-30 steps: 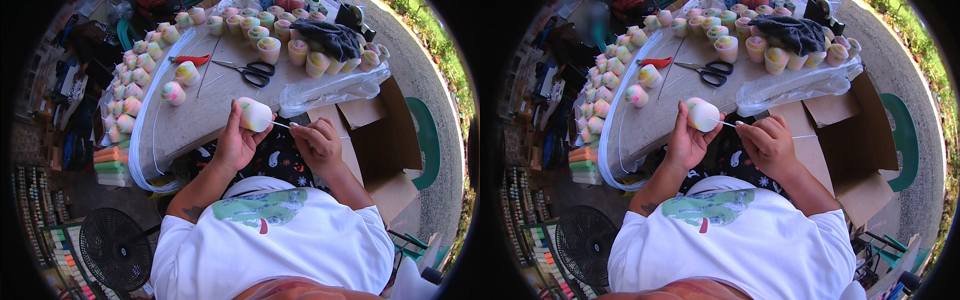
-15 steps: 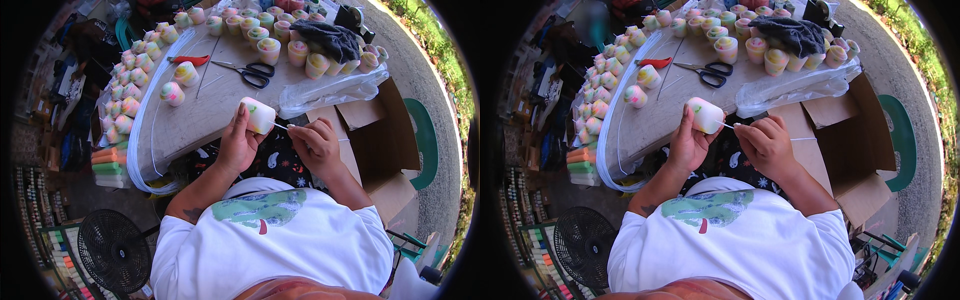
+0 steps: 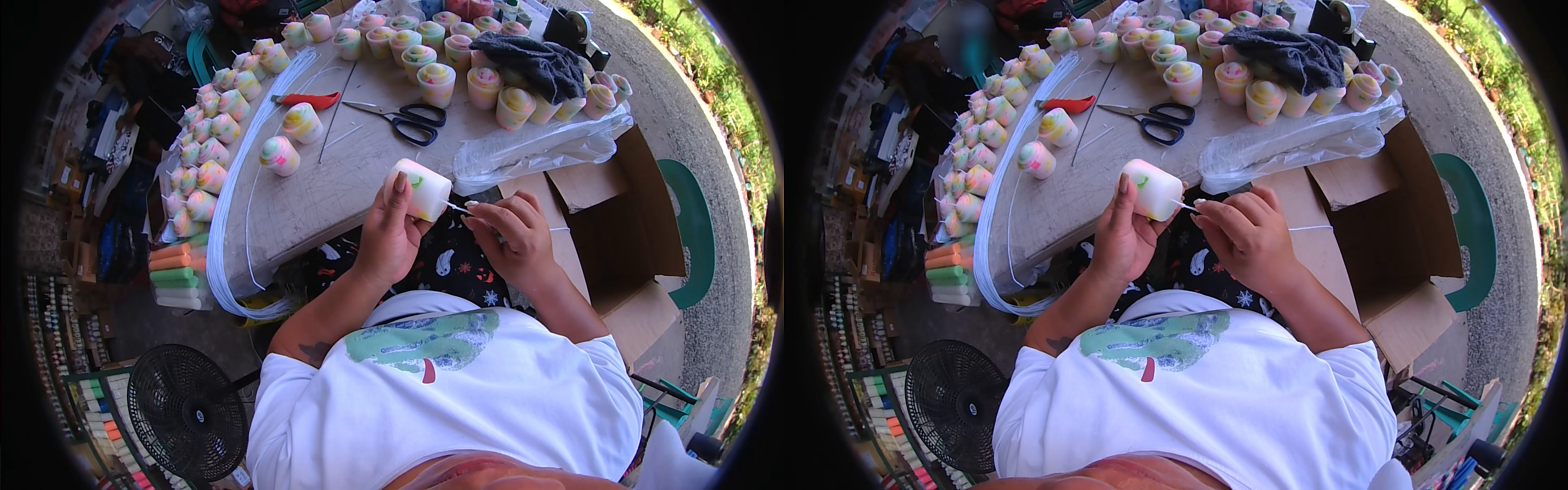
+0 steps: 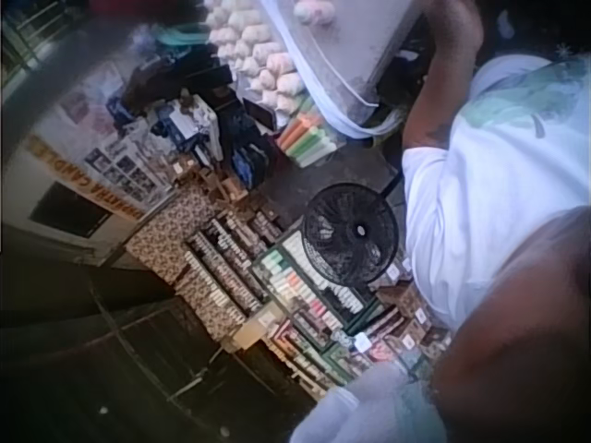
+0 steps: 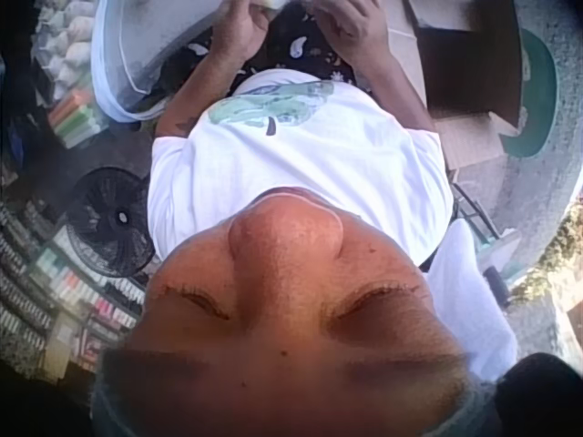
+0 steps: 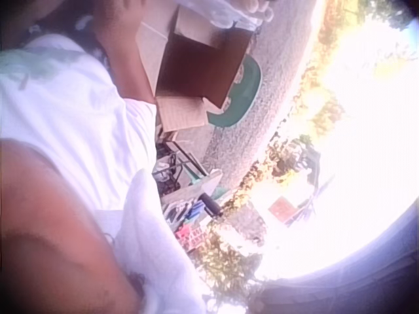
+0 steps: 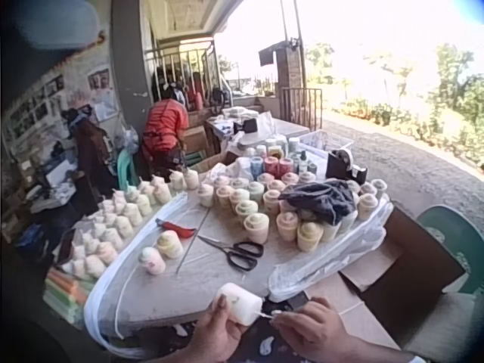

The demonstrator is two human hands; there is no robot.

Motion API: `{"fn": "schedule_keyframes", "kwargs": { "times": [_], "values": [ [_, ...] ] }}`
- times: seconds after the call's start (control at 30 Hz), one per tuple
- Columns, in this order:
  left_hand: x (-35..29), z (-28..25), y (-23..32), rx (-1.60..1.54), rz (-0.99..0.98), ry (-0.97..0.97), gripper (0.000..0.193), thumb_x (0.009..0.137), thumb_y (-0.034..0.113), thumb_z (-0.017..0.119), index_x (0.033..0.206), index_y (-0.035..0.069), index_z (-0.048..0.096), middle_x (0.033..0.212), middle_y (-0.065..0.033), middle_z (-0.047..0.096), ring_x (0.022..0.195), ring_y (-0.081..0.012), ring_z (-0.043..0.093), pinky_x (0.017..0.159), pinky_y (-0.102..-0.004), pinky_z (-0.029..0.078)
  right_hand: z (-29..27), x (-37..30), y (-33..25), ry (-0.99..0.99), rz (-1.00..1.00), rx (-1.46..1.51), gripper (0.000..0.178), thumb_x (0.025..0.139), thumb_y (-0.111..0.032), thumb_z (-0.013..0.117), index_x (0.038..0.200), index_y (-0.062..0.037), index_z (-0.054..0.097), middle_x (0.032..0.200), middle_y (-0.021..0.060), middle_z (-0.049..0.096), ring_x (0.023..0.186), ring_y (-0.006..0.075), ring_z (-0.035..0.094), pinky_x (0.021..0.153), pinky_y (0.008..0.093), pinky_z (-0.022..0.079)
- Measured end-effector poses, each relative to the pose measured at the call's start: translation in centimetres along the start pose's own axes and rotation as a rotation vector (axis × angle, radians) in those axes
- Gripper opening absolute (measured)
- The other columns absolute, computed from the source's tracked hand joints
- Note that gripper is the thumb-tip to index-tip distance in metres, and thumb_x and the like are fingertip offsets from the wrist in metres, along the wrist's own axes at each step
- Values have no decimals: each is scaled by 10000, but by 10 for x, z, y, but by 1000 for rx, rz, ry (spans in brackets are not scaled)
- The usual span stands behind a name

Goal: The person inserts wicks into small cylindrical candles, trims the wicks with scissors, and wipes the candle surface with a cloth. The person handles candles one at a time, places them on the table, and repeats the process.

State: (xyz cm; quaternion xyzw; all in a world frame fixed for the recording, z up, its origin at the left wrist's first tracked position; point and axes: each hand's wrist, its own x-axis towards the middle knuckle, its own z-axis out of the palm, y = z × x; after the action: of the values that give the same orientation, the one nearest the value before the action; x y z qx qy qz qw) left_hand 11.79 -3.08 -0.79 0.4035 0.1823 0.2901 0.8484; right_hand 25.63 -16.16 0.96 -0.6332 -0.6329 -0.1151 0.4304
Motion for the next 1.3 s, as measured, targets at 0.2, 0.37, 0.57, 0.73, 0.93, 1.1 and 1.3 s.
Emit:
{"fn": "schedule_keyframes", "kwargs": {
  "times": [0.2,0.37,0.57,0.73,0.93,1.1,1.3],
  "values": [
    [0,-1,1,-16,-16,-3,478,974,453,437,1251,63,424,1163,-164,580,1064,-220,601,909,-350,509,3,-1,5,8,-10,-19,223,735,-70,746,929,-73,636,769,12,612,708,178,583,708,344,429],
    [-2,1,0,-52,-42,-44,400,975,404,476,1215,84,447,1108,-59,523,1041,-156,555,910,-358,492,5,3,-1,-18,5,-57,198,762,-78,713,939,-80,624,801,22,604,739,196,589,735,359,440],
    [3,-7,5,4,86,41,408,938,313,583,1225,69,428,1102,-61,527,1020,-157,571,870,-323,508,8,3,2,-97,-13,-108,178,787,-62,673,951,-86,608,814,44,586,756,230,593,758,362,444],
    [34,-63,50,875,583,207,603,777,173,786,1236,0,436,1130,-125,552,1015,-195,575,858,-326,499,-13,3,10,-96,171,138,178,796,34,624,952,-42,586,827,88,583,746,273,595,673,356,479],
    [18,-122,84,1526,640,597,642,687,209,830,1205,26,498,1168,-172,570,1079,-327,530,933,-431,425,-26,-7,23,-78,252,259,151,818,84,595,940,-6,588,837,108,599,727,242,612,637,302,490],
    [16,-155,86,1653,708,749,710,672,201,823,1260,43,459,1242,-187,477,1142,-378,458,979,-469,374,-19,-9,25,-5,335,286,101,814,51,645,896,-2,617,788,93,606,669,199,605,590,278,481],
    [36,-106,88,1844,963,668,734,701,162,791,1313,54,399,1327,-207,342,1239,-402,346,1037,-512,308,-17,-6,30,22,354,234,72,808,3,691,867,-18,656,780,81,631,640,166,602,556,256,468]
  ]
}}
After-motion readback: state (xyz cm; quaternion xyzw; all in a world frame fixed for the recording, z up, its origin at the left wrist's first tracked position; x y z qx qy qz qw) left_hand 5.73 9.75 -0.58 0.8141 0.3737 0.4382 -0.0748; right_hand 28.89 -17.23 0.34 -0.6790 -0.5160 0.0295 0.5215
